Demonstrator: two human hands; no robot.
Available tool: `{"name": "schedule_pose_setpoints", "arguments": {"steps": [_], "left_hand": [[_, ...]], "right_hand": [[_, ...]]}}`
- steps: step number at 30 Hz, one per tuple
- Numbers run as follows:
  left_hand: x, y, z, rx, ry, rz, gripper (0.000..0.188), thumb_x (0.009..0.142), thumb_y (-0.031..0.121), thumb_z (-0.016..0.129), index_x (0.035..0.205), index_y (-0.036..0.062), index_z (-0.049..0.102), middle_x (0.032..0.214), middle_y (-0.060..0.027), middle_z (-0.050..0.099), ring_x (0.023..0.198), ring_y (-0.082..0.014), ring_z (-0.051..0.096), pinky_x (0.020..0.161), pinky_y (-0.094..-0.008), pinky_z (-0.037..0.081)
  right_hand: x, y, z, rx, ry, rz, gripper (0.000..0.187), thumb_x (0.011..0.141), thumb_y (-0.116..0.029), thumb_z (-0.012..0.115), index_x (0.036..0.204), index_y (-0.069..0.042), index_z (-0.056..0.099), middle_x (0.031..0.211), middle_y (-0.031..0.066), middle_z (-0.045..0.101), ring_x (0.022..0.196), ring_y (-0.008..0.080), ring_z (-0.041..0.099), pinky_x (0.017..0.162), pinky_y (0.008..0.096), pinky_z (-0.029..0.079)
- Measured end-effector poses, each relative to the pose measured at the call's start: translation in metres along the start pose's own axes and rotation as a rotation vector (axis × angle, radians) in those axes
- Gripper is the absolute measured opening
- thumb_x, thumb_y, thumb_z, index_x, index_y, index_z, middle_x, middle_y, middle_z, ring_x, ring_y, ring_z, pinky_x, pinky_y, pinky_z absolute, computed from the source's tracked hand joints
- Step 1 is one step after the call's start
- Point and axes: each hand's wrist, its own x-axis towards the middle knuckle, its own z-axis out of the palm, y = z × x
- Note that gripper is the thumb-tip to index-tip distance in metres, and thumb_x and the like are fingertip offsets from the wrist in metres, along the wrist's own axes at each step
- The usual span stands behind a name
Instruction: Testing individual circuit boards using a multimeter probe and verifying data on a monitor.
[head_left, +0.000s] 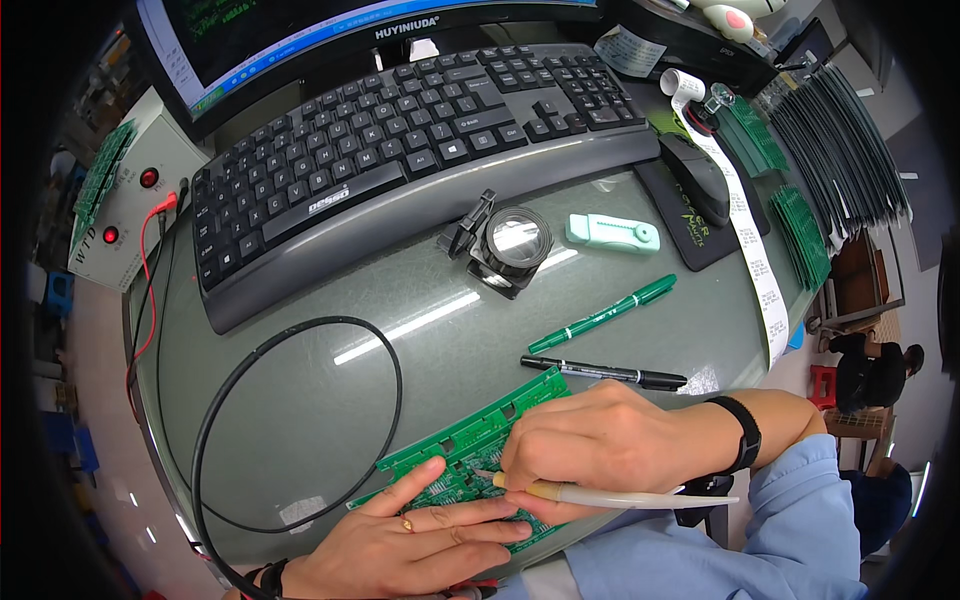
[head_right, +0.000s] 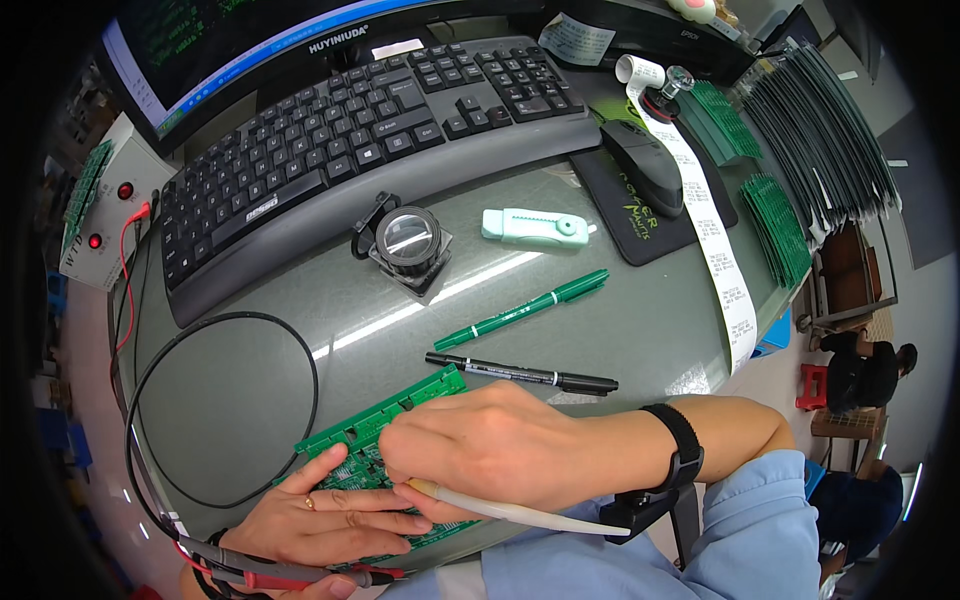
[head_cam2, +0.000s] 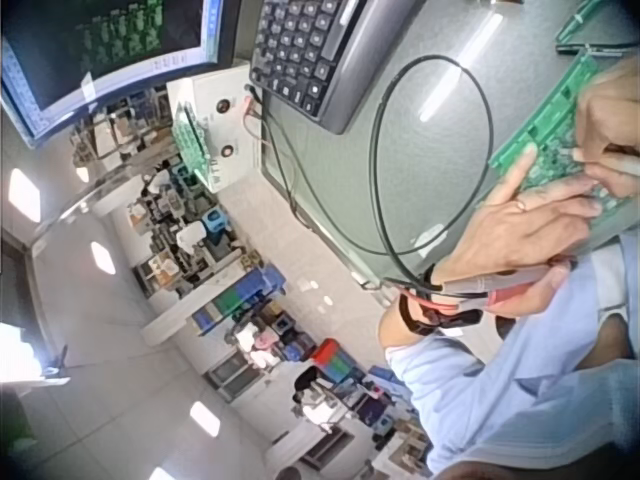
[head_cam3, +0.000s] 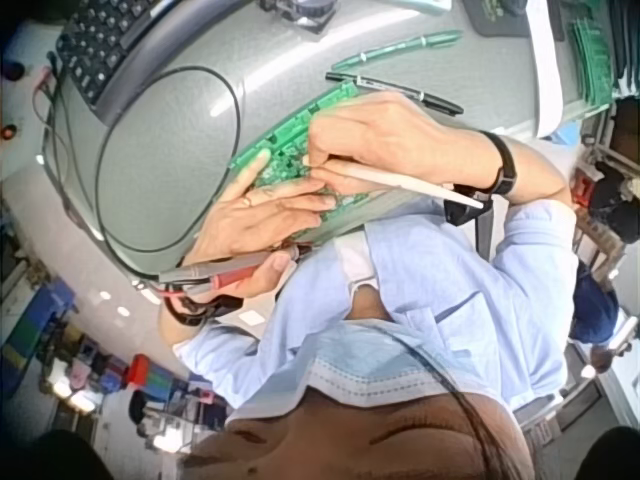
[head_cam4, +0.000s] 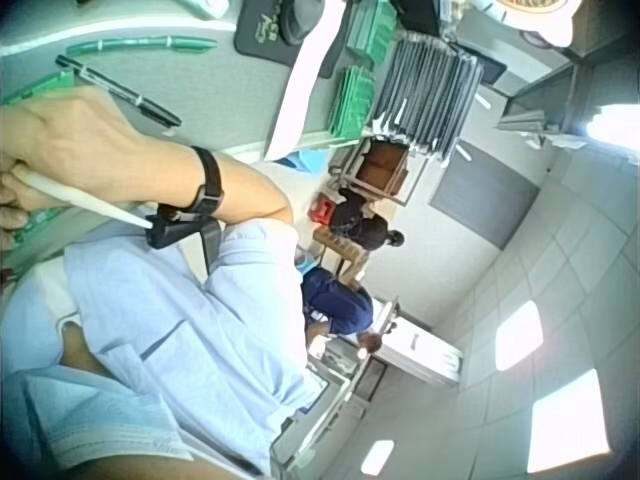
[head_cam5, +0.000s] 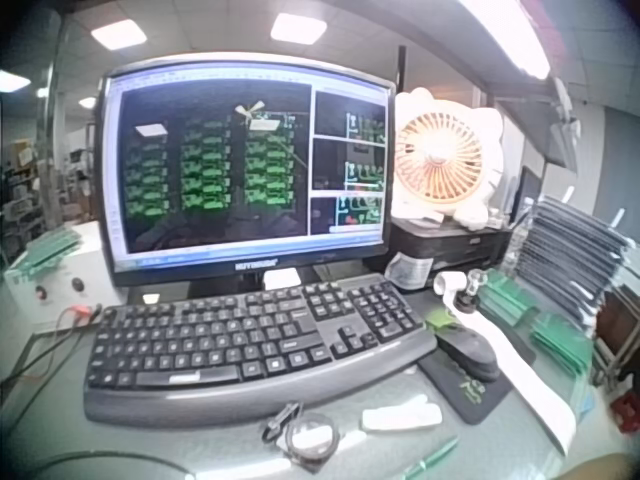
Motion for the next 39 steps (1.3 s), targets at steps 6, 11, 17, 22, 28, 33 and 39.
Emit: {"name": "schedule_pose_setpoints", "arguments": {"steps": [6,11,17,22,28,33,39], "left_hand": [[0.0,-0.001,0.0,0.008,-0.006,0.005,0.047,0.098,0.036,0.032,0.117,0.0083,0.064,0.13,-0.0019,0.061,0.136,-0.017,0.042,0.116,-0.0431,-0.006],[0.0,-0.001,-0.001,-0.009,-0.002,0.003,0.046,0.097,0.035,0.033,0.117,0.008,0.064,0.129,-0.0023,0.061,0.136,-0.0172,0.042,0.116,-0.0428,-0.006],[0.0,-0.002,0.0,-0.03,0.011,0.017,0.044,0.097,0.034,0.036,0.116,0.0076,0.065,0.13,-0.0025,0.06,0.136,-0.0177,0.042,0.116,-0.0451,-0.006],[0.001,-0.009,0.012,0.044,0.224,0.165,0.039,0.093,0.031,0.041,0.099,0.0017,0.066,0.111,-0.011,0.068,0.123,-0.0249,0.055,0.116,-0.0484,0.013],[0.001,-0.007,0.01,0.043,0.215,0.16,0.04,0.093,0.031,0.041,0.1,0.0011,0.066,0.111,-0.0111,0.068,0.124,-0.0247,0.055,0.116,-0.0484,0.012],[0.001,-0.007,0.011,0.039,0.212,0.159,0.041,0.093,0.032,0.04,0.1,0.0009,0.066,0.112,-0.0111,0.068,0.124,-0.0249,0.054,0.116,-0.0487,0.011],[-0.002,-0.008,-0.003,0.126,-0.033,0.072,0.033,0.093,0.029,0.057,0.122,0.0124,0.057,0.137,0.0041,0.054,0.135,-0.0124,0.042,0.116,-0.0539,0.014]], "right_hand": [[0.0,-0.001,0.0,0.011,0.006,0.014,0.019,0.075,-0.007,0.068,0.082,-0.006,0.051,0.072,0.0067,0.05,0.062,0.0237,0.056,0.051,0.0332,0.046],[0.001,-0.003,0.0,0.016,-0.002,0.036,0.019,0.075,-0.006,0.068,0.084,-0.006,0.051,0.072,0.0069,0.05,0.062,0.0247,0.056,0.051,0.0338,0.046],[-0.001,-0.005,-0.004,-0.005,-0.06,0.04,0.017,0.078,-0.008,0.066,0.086,-0.006,0.051,0.078,0.008,0.049,0.067,0.0249,0.056,0.052,0.0351,0.046],[-0.002,-0.004,-0.002,-0.042,-0.064,0.011,0.017,0.077,-0.009,0.064,0.088,-0.005,0.052,0.08,0.0084,0.047,0.067,0.0239,0.056,0.051,0.0351,0.046],[-0.003,-0.005,-0.002,-0.06,-0.075,0.012,0.015,0.078,-0.009,0.062,0.088,-0.005,0.052,0.079,0.008,0.046,0.066,0.0234,0.056,0.05,0.0349,0.046],[0.0,-0.007,-0.004,-0.097,-0.08,-0.029,0.013,0.078,-0.011,0.062,0.086,-0.006,0.052,0.08,0.0072,0.047,0.069,0.0216,0.055,0.049,0.0335,0.045],[-0.003,-0.016,-0.013,-0.367,-0.13,-0.147,0.021,0.075,-0.014,0.068,0.094,-0.007,0.063,0.093,0.006,0.06,0.075,0.0155,0.058,0.052,0.025,0.045]]}}
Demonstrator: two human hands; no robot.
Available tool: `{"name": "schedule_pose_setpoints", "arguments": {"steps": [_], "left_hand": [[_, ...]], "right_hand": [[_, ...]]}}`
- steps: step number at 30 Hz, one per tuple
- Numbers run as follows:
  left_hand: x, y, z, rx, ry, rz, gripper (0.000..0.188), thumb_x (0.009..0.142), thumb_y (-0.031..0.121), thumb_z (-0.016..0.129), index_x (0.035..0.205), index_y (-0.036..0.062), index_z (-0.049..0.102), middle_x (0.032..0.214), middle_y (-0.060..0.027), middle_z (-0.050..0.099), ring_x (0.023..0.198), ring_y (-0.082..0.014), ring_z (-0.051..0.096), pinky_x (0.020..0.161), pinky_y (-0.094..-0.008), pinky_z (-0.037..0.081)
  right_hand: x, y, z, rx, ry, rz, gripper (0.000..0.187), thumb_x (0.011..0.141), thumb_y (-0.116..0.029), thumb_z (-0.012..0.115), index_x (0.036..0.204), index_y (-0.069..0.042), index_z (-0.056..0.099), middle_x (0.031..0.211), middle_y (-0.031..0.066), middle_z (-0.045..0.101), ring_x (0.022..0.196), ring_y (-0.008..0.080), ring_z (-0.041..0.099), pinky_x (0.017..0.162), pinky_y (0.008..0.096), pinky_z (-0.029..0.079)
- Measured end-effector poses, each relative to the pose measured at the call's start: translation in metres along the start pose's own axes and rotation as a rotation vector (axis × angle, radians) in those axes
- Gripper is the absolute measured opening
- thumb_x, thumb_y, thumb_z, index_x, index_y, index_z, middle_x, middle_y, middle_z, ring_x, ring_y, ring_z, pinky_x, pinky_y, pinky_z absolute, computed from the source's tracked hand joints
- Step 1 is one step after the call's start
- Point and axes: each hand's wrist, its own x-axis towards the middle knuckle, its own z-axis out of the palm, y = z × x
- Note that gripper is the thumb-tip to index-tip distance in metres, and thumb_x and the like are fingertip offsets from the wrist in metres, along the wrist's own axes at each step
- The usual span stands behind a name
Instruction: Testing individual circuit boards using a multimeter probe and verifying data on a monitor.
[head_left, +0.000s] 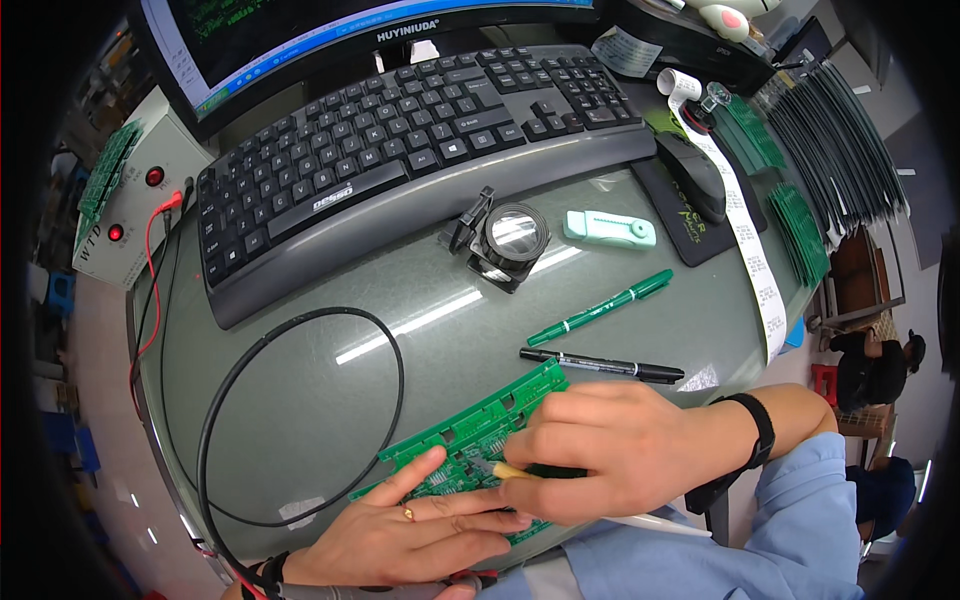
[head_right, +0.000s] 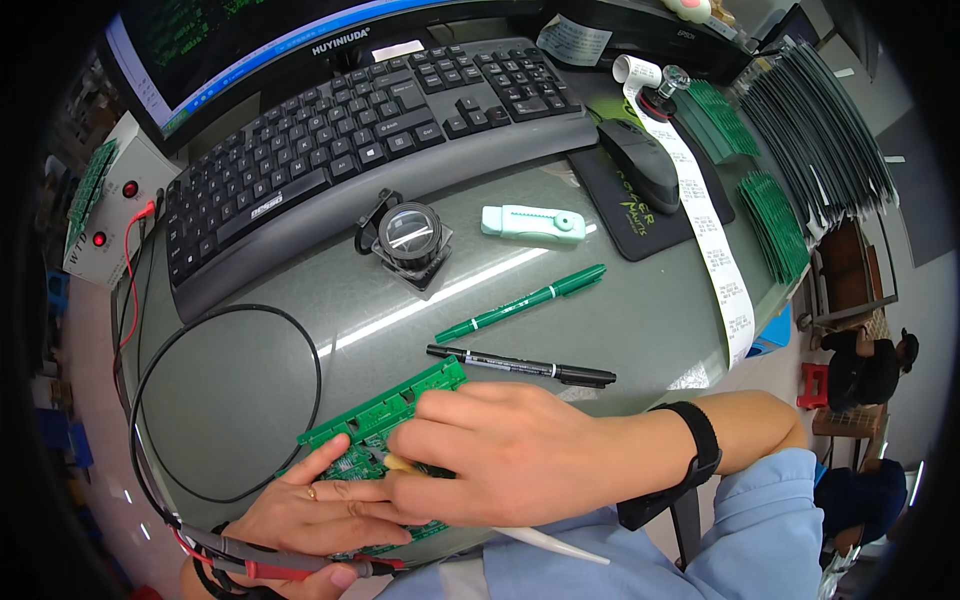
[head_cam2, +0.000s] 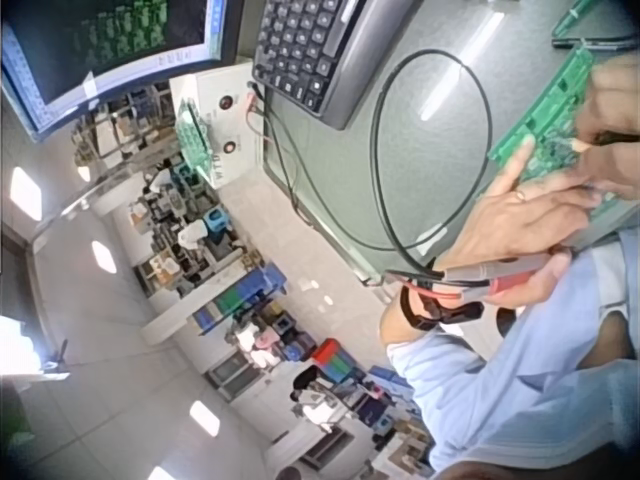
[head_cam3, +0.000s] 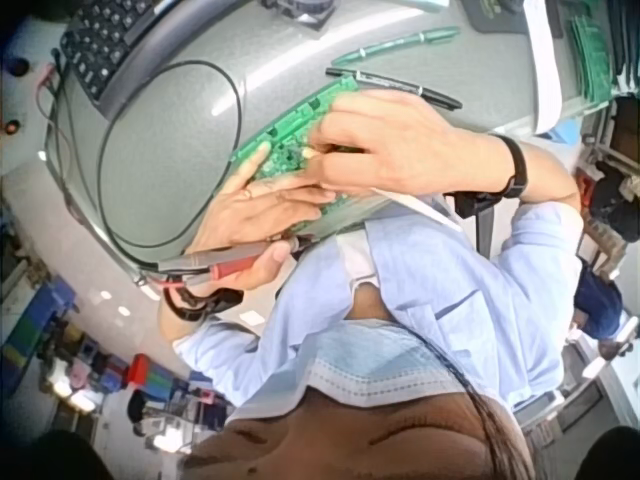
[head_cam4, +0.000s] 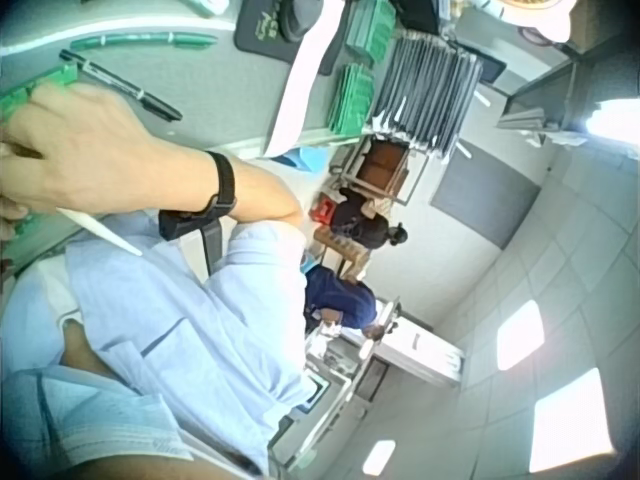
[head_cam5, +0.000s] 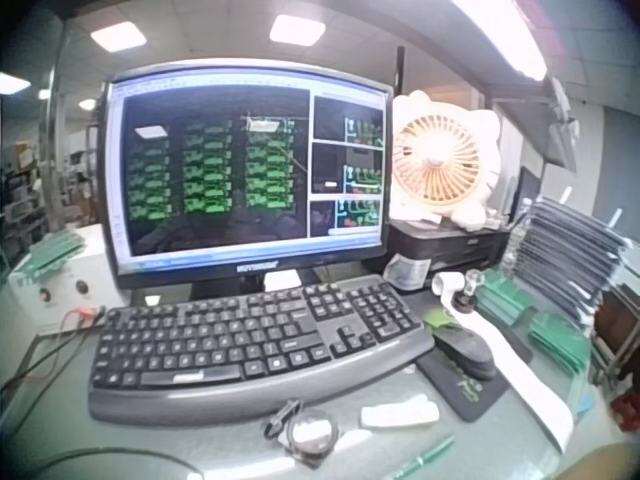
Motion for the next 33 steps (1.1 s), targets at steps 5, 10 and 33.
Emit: {"name": "schedule_pose_setpoints", "arguments": {"steps": [5,10,33], "left_hand": [[0.002,0.003,0.005,-0.138,0.02,-0.085,0.046,0.09,0.038,0.039,0.115,0.0098,0.065,0.126,-0.0012,0.063,0.135,-0.0193,0.043,0.115,-0.05,-0.001],[0.003,0.004,0.005,-0.12,0.012,-0.096,0.049,0.09,0.04,0.036,0.114,0.0102,0.066,0.126,-0.0018,0.063,0.135,-0.0195,0.043,0.116,-0.0493,0.0],[-0.001,-0.005,0.008,-0.03,0.035,-0.009,0.037,0.094,0.035,0.046,0.115,0.01,0.062,0.132,0.0009,0.058,0.134,-0.0155,0.044,0.116,-0.0505,0.006]], "right_hand": [[-0.011,0.001,0.017,-0.119,0.108,-0.054,0.022,0.075,-0.017,0.067,0.094,-0.007,0.063,0.096,0.007,0.062,0.074,0.017,0.057,0.059,0.0282,0.045],[-0.012,0.004,0.023,-0.111,0.176,-0.056,0.023,0.075,-0.017,0.061,0.094,-0.005,0.061,0.094,0.0046,0.057,0.078,0.016,0.053,0.06,0.0272,0.038],[-0.012,0.004,0.029,-0.14,0.231,-0.047,0.016,0.074,-0.018,0.061,0.085,-0.006,0.059,0.092,0.0059,0.058,0.077,0.0169,0.054,0.059,0.0275,0.037]]}}
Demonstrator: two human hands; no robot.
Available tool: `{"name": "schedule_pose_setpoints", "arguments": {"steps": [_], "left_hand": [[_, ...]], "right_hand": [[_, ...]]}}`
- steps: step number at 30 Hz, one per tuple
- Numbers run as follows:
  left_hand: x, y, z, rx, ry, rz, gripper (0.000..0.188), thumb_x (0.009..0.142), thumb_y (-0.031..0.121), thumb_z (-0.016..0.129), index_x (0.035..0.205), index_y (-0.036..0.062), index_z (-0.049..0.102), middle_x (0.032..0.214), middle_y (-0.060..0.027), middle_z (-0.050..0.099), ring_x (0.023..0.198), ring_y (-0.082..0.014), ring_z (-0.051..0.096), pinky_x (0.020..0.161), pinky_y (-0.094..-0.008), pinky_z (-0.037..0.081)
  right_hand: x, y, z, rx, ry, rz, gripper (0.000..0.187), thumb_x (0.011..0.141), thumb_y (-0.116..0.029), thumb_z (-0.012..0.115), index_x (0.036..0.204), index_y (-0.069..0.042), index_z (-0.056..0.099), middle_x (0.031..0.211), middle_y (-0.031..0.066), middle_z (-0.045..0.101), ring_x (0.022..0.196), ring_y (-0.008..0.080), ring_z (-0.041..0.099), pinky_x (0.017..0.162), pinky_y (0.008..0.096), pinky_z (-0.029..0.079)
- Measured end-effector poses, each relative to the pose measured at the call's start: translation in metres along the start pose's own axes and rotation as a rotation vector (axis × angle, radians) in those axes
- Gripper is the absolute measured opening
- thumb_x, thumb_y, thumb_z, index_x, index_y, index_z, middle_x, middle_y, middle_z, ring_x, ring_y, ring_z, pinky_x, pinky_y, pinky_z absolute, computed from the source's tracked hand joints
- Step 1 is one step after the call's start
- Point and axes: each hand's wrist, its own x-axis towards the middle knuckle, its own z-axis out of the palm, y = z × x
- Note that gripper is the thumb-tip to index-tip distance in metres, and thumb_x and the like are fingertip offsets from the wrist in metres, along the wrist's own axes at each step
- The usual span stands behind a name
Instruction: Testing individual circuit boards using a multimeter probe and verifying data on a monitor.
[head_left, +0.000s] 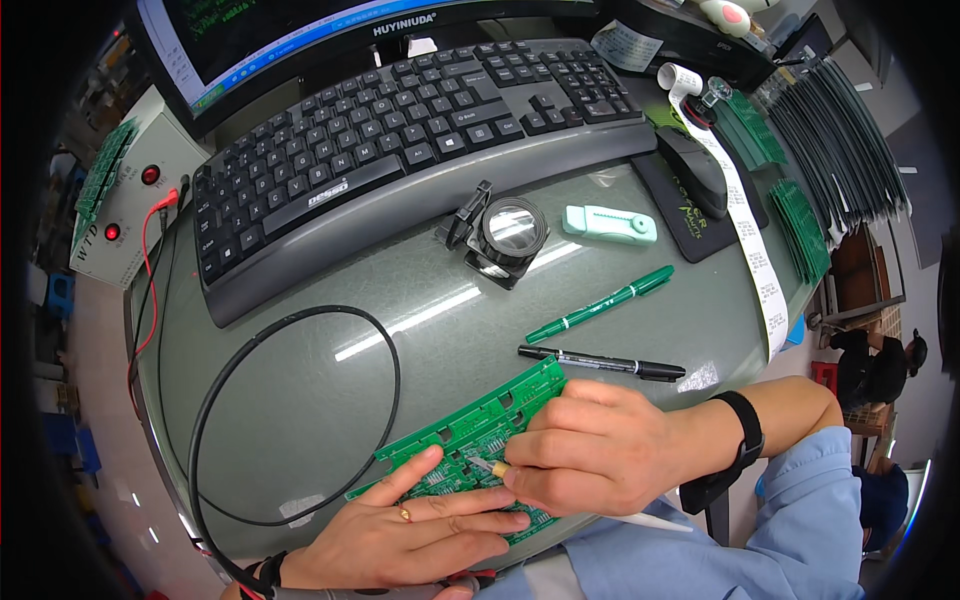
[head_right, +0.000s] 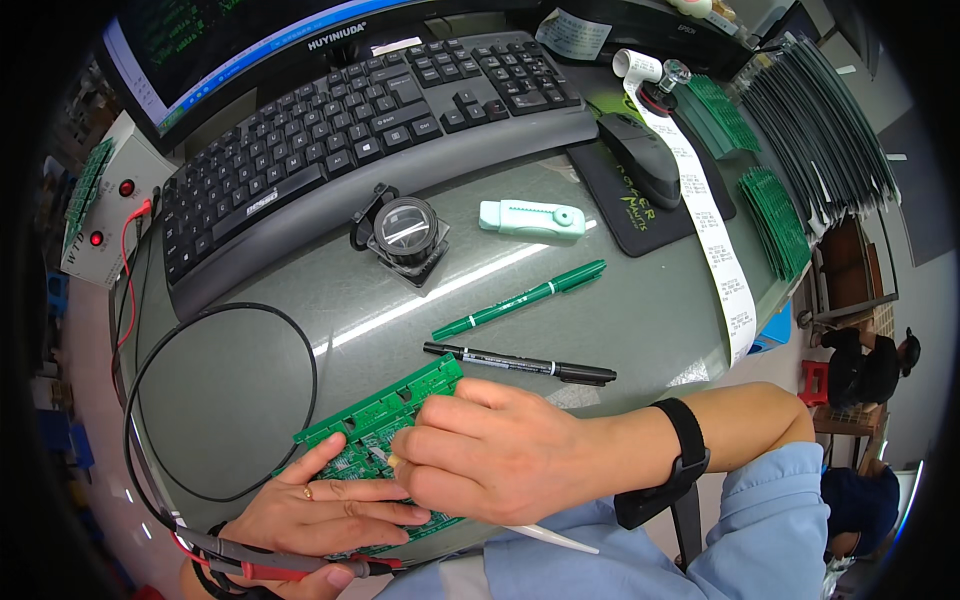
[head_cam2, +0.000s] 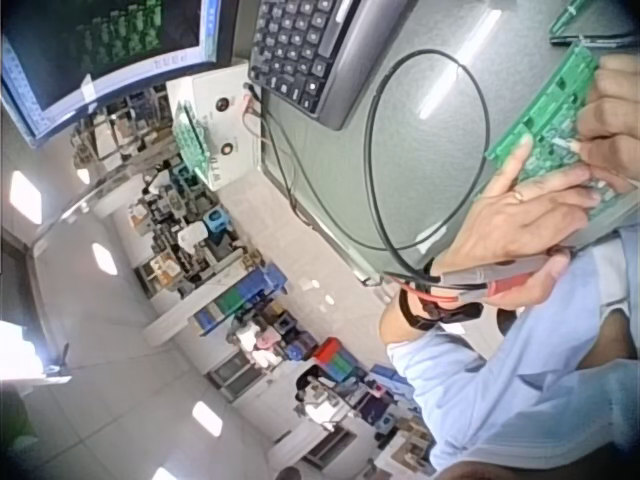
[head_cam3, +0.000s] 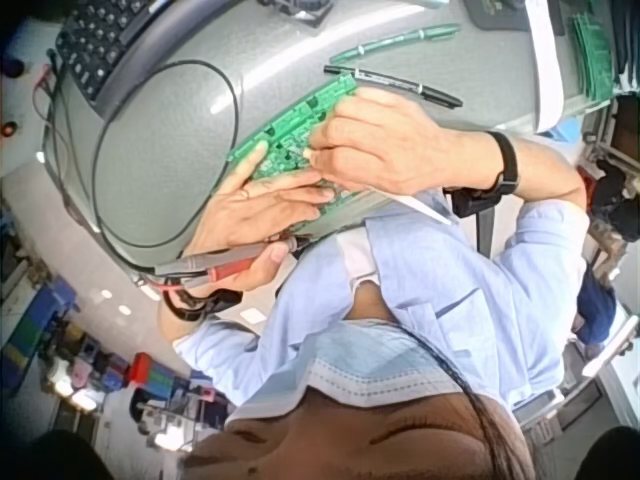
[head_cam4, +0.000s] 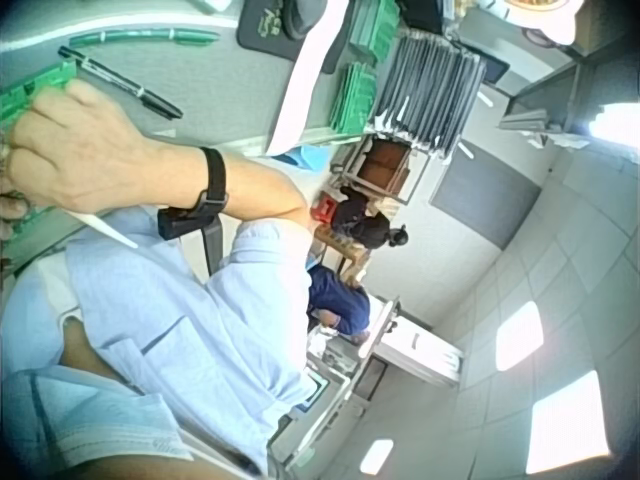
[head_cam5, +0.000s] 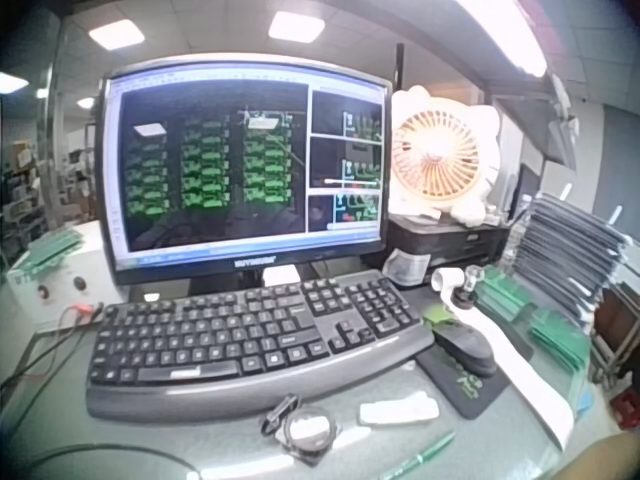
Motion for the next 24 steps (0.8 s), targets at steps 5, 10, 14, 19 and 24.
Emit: {"name": "schedule_pose_setpoints", "arguments": {"steps": [5,10,14,19,24], "left_hand": [[-0.001,-0.001,0.0,0.069,0.007,0.042,0.033,0.094,0.033,0.056,0.119,0.0111,0.059,0.136,0.0039,0.055,0.134,-0.0115,0.043,0.116,-0.0519,0.015],[0.002,0.008,-0.003,-0.092,-0.003,-0.053,0.044,0.094,0.036,0.036,0.111,0.0079,0.066,0.129,-0.0026,0.061,0.134,-0.0198,0.044,0.115,-0.0499,-0.002],[0.003,0.008,-0.004,-0.104,-0.009,-0.057,0.045,0.094,0.035,0.035,0.111,0.0071,0.066,0.13,-0.003,0.06,0.134,-0.0201,0.044,0.115,-0.0502,-0.002],[0.004,0.007,-0.003,-0.08,-0.001,-0.038,0.047,0.094,0.036,0.034,0.111,0.006,0.066,0.126,-0.0037,0.063,0.135,-0.0192,0.043,0.116,-0.0485,-0.002],[0.005,0.014,-0.004,-0.077,0.015,-0.063,0.05,0.093,0.038,0.033,0.109,0.0059,0.068,0.124,-0.0036,0.064,0.136,-0.0187,0.041,0.116,-0.0478,-0.001]], "right_hand": [[0.001,0.0,0.0,0.01,0.001,0.008,0.016,0.073,-0.017,0.061,0.085,-0.006,0.059,0.093,0.0066,0.058,0.076,0.0175,0.054,0.059,0.0277,0.038],[0.0,0.006,-0.003,0.057,-0.011,0.009,0.027,0.076,-0.014,0.072,0.099,-0.004,0.063,0.093,0.0083,0.062,0.067,0.0178,0.056,0.054,0.0282,0.043],[0.01,0.01,-0.01,0.307,-0.027,0.111,0.025,0.077,-0.012,0.074,0.097,-0.003,0.062,0.093,0.0075,0.063,0.064,0.0185,0.056,0.053,0.0278,0.043],[0.009,0.008,-0.007,0.379,0.027,0.158,0.019,0.076,-0.009,0.075,0.088,-0.005,0.06,0.08,0.0041,0.063,0.058,0.0175,0.056,0.051,0.0273,0.04],[0.01,0.007,-0.006,0.341,-0.006,0.183,0.019,0.076,-0.009,0.076,0.081,-0.008,0.058,0.077,0.003,0.063,0.059,0.017,0.056,0.051,0.0272,0.038]]}}
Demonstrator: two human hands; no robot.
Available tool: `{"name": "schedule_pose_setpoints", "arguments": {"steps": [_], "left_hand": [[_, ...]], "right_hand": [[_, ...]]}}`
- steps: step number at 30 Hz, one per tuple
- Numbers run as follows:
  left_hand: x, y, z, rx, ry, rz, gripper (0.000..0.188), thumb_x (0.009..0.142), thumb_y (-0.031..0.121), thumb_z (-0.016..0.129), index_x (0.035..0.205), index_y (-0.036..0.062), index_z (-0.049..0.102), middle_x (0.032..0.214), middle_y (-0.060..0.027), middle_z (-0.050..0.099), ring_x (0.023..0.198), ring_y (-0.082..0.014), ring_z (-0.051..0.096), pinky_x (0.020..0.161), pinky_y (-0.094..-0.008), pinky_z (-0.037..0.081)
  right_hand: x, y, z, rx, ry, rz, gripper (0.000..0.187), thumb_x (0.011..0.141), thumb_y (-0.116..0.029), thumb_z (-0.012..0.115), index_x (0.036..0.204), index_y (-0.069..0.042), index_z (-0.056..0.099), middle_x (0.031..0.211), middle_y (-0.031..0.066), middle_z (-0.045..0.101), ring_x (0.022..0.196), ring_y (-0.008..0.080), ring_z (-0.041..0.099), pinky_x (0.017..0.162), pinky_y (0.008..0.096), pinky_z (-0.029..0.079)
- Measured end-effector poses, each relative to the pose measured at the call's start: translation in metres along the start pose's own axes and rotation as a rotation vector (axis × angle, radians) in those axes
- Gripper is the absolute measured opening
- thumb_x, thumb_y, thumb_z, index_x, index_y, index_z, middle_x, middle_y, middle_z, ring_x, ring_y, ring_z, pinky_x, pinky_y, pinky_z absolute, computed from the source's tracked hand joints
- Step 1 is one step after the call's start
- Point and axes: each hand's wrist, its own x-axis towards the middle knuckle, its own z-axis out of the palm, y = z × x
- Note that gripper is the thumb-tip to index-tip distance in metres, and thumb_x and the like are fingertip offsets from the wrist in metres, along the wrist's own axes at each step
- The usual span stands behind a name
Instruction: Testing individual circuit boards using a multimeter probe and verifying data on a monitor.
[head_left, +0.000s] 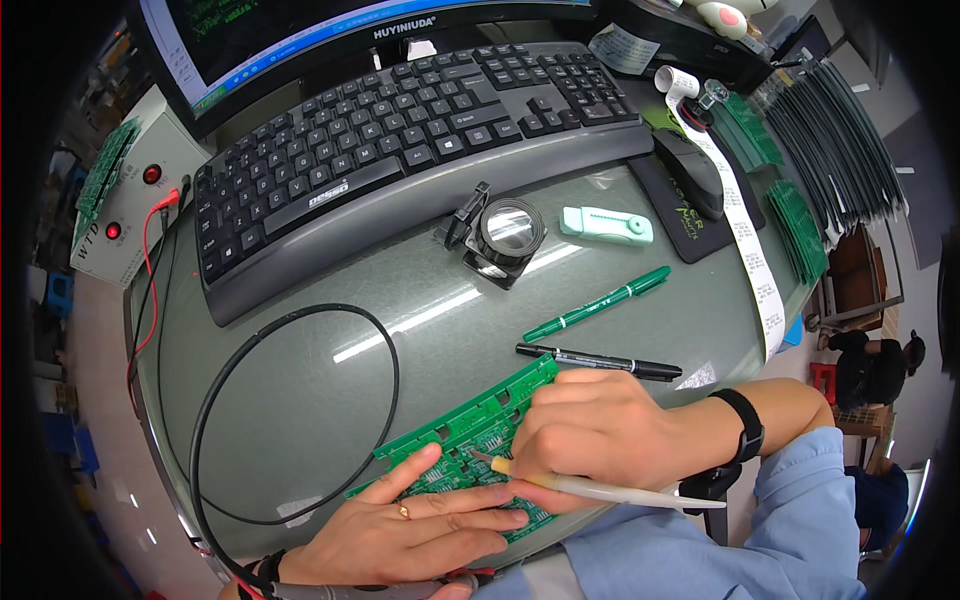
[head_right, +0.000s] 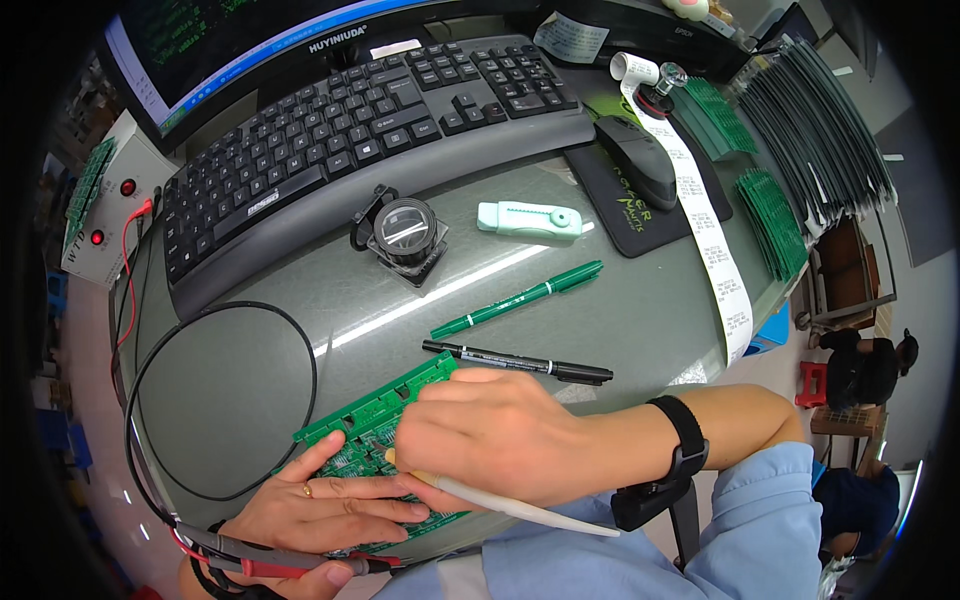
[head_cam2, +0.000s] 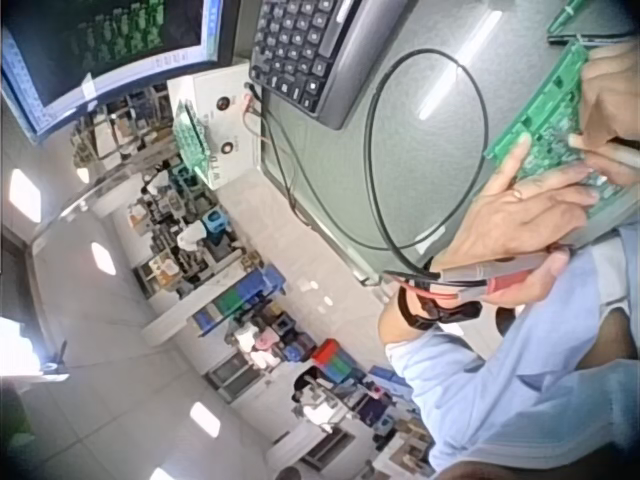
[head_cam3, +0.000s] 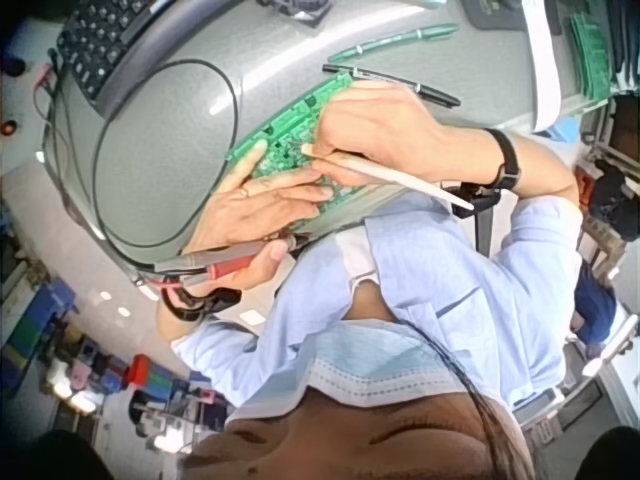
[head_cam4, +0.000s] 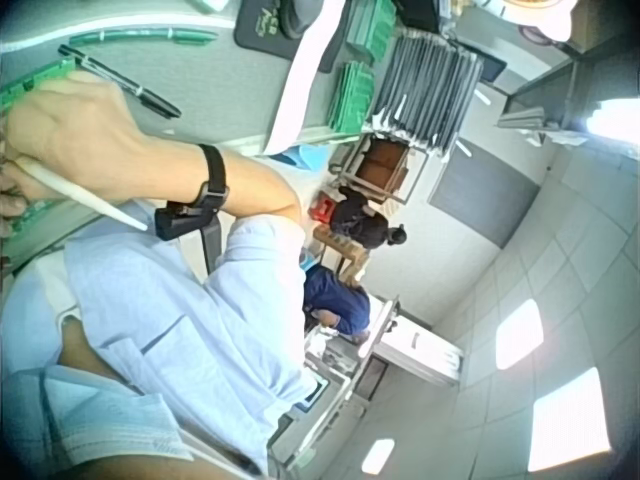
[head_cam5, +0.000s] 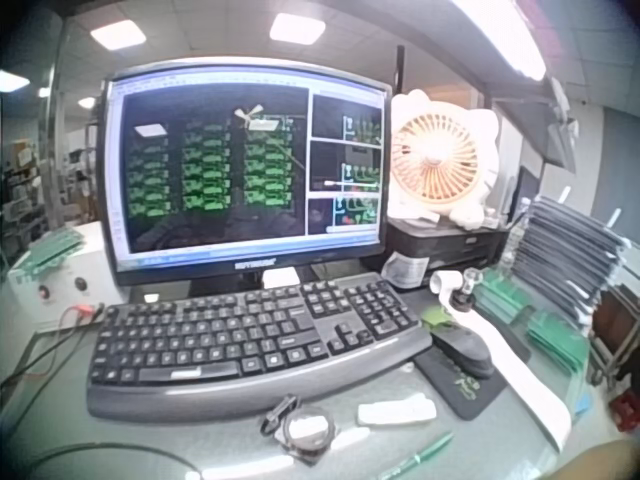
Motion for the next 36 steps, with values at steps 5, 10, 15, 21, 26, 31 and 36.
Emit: {"name": "schedule_pose_setpoints", "arguments": {"steps": [5,10,15,21,26,31,36], "left_hand": [[-0.0016,-0.0066,0.0015,-0.007,-0.01,0.006,0.05,0.093,0.039,0.033,0.109,0.0063,0.068,0.124,-0.0041,0.064,0.136,-0.019,0.041,0.116,-0.0479,-0.001],[-0.0019,-0.0078,0.0023,-0.02,-0.004,0.015,0.05,0.093,0.04,0.034,0.113,0.0073,0.066,0.125,-0.0046,0.064,0.134,-0.0214,0.046,0.116,-0.0464,-0.001],[-0.0016,-0.0077,0.0019,-0.019,0.003,0.025,0.045,0.093,0.036,0.036,0.112,0.0075,0.066,0.125,-0.0042,0.064,0.132,-0.0205,0.047,0.115,-0.0461,-0.003],[-0.0016,-0.0089,0.0022,-0.019,0.003,0.03,0.042,0.092,0.033,0.038,0.11,0.0073,0.066,0.126,-0.0043,0.063,0.132,-0.0197,0.047,0.115,-0.0474,-0.004],[-0.0006,-0.001,0.0007,-0.048,0.023,0.009,0.042,0.092,0.033,0.038,0.109,0.0075,0.066,0.127,-0.0034,0.062,0.132,-0.0201,0.047,0.115,-0.0505,-0.002],[-0.0018,-0.0084,0.0012,-0.022,-0.007,0.016,0.043,0.093,0.036,0.038,0.109,0.0082,0.066,0.129,-0.0029,0.061,0.133,-0.0201,0.046,0.115,-0.0524,0.0],[-0.0021,-0.0085,0.0013,-0.015,-0.012,0.02,0.044,0.094,0.037,0.037,0.11,0.008,0.066,0.129,-0.0027,0.061,0.134,-0.02,0.045,0.115,-0.0524,0.0]], "right_hand": [[-0.0006,0.0011,-0.0003,-0.054,-0.033,-0.037,0.02,0.076,-0.011,0.075,0.08,-0.009,0.056,0.079,0.0027,0.062,0.06,0.0165,0.056,0.051,0.0275,0.038],[-0.0029,0.0019,-0.0019,-0.069,-0.086,-0.054,0.017,0.078,-0.013,0.074,0.084,-0.009,0.059,0.082,0.0017,0.062,0.063,0.015,0.056,0.052,0.0276,0.036],[-0.0019,0.0003,-0.0023,-0.08,-0.091,-0.051,0.016,0.078,-0.014,0.074,0.086,-0.009,0.061,0.084,0.0011,0.062,0.065,0.0145,0.057,0.053,0.0272,0.036],[-0.0027,0.0001,-0.0017,-0.084,-0.09,-0.046,0.016,0.077,-0.014,0.075,0.085,-0.009,0.061,0.085,0.001,0.062,0.065,0.0144,0.057,0.053,0.0271,0.035],[-0.0041,0.0014,-0.0028,-0.082,-0.111,-0.066,0.016,0.077,-0.013,0.075,0.086,-0.009,0.062,0.086,0.0013,0.063,0.065,0.0144,0.057,0.053,0.0273,0.035],[-0.0055,0.0028,-0.0028,-0.094,-0.106,-0.087,0.015,0.077,-0.011,0.074,0.088,-0.009,0.063,0.087,0.0012,0.064,0.066,0.0137,0.057,0.052,0.027,0.033],[-0.0052,0.0029,-0.003,-0.091,-0.095,-0.094,0.015,0.077,-0.01,0.074,0.087,-0.009,0.063,0.087,0.0011,0.063,0.066,0.0136,0.057,0.052,0.0269,0.034]]}}
